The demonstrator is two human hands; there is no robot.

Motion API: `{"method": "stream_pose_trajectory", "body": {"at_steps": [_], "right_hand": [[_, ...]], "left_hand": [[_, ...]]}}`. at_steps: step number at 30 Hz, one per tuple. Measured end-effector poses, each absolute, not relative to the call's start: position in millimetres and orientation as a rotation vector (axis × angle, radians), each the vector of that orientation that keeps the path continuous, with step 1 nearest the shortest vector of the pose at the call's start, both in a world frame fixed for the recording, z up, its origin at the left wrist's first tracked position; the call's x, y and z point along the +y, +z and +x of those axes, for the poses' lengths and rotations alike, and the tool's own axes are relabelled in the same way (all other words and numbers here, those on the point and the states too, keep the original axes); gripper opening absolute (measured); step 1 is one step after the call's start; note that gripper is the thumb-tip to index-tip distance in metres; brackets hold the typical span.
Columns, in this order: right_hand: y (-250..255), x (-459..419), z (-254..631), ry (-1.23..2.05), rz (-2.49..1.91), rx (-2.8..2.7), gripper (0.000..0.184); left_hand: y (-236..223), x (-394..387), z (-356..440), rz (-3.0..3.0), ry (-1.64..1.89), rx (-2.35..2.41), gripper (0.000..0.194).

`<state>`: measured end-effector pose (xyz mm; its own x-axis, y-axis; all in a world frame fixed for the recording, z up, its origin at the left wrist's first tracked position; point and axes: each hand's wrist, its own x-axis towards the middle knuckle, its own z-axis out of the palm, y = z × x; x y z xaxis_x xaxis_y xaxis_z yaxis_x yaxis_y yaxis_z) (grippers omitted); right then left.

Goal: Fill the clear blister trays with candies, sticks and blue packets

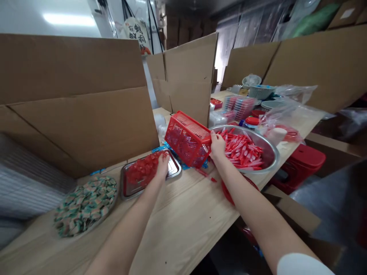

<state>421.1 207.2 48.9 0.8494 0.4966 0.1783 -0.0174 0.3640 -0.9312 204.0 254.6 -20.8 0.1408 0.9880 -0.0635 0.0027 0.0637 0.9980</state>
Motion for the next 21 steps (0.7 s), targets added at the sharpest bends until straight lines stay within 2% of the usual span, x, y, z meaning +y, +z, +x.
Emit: {"method": "stream_pose_trajectory", "body": {"at_steps": [3,7,15,21], "right_hand": [[50,210,428,0.393,-1.107,-0.379,0.032],[52,215,437,0.472,-1.023,-0.223,0.026],[48,233,460,0.578,-0.971,-0.024,0.014],[54,232,481,0.591,-0.926,-0.037,0.020]], "left_hand": [[-51,244,207,1.298,1.078,1.163,0.054],[-68,239,212,1.423,1.104,1.177,0.053],[-71,238,216,1.593,1.048,1.222,0.055],[-70,236,222,1.728,0.928,1.227,0.057]]}}
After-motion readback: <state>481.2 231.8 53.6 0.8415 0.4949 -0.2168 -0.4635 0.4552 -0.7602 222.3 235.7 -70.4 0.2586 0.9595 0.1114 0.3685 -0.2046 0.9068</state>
